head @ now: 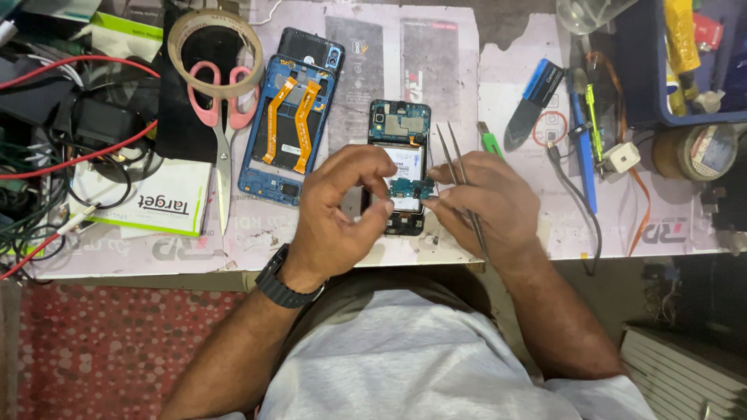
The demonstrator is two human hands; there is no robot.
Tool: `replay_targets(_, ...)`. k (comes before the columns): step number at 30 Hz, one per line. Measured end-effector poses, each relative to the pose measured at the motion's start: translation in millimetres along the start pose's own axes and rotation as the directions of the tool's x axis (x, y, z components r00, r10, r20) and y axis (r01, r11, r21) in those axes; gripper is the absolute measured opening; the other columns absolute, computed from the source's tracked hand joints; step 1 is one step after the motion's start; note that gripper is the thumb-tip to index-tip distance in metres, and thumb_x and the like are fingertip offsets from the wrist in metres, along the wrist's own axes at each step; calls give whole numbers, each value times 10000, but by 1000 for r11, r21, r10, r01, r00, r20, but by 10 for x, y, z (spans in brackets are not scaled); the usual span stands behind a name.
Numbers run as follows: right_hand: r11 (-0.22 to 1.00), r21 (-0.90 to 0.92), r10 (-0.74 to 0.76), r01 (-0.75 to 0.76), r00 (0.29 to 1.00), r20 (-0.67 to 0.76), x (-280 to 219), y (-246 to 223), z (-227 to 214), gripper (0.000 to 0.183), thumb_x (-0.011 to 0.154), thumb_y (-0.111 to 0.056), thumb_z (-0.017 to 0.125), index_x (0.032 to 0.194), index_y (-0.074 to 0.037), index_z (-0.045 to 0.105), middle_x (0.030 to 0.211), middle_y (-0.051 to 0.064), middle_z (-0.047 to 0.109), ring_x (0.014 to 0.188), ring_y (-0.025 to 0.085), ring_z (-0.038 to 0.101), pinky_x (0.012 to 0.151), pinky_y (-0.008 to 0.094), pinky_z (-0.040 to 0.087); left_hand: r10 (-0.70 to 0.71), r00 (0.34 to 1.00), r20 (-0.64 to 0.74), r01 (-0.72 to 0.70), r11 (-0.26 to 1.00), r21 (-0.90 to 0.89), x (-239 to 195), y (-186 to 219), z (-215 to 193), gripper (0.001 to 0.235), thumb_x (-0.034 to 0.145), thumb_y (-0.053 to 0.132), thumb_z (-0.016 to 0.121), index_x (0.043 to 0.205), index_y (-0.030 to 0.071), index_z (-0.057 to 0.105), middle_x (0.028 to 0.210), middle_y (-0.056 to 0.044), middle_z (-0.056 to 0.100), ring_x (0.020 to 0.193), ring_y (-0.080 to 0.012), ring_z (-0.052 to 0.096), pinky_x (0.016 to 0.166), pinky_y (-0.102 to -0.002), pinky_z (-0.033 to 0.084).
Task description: The person uses a green utility knife and tweezers to remove a small component from a disassembled Samsung phone. They then handle a second phone, remove its case, and inspect the device while another person stands nearby.
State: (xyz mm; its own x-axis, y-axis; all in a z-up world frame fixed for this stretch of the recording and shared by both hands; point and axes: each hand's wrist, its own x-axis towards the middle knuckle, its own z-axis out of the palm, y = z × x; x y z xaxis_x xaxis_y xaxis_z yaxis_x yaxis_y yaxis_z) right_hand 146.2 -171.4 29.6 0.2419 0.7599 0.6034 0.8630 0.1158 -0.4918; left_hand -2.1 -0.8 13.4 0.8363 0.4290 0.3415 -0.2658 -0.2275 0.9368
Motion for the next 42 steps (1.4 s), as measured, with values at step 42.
replay_targets(42,940,255,251,-226,965,-71,-145,-35,17,255,904,86,782,1025,-55,608,933,144,708,795,204,698,674,298,542,-249,961,121,268,945,-185,-54,-123,36,175,1028,97,630,1146,-19,688,893,-29,735,771,-66,658,703,-230,549)
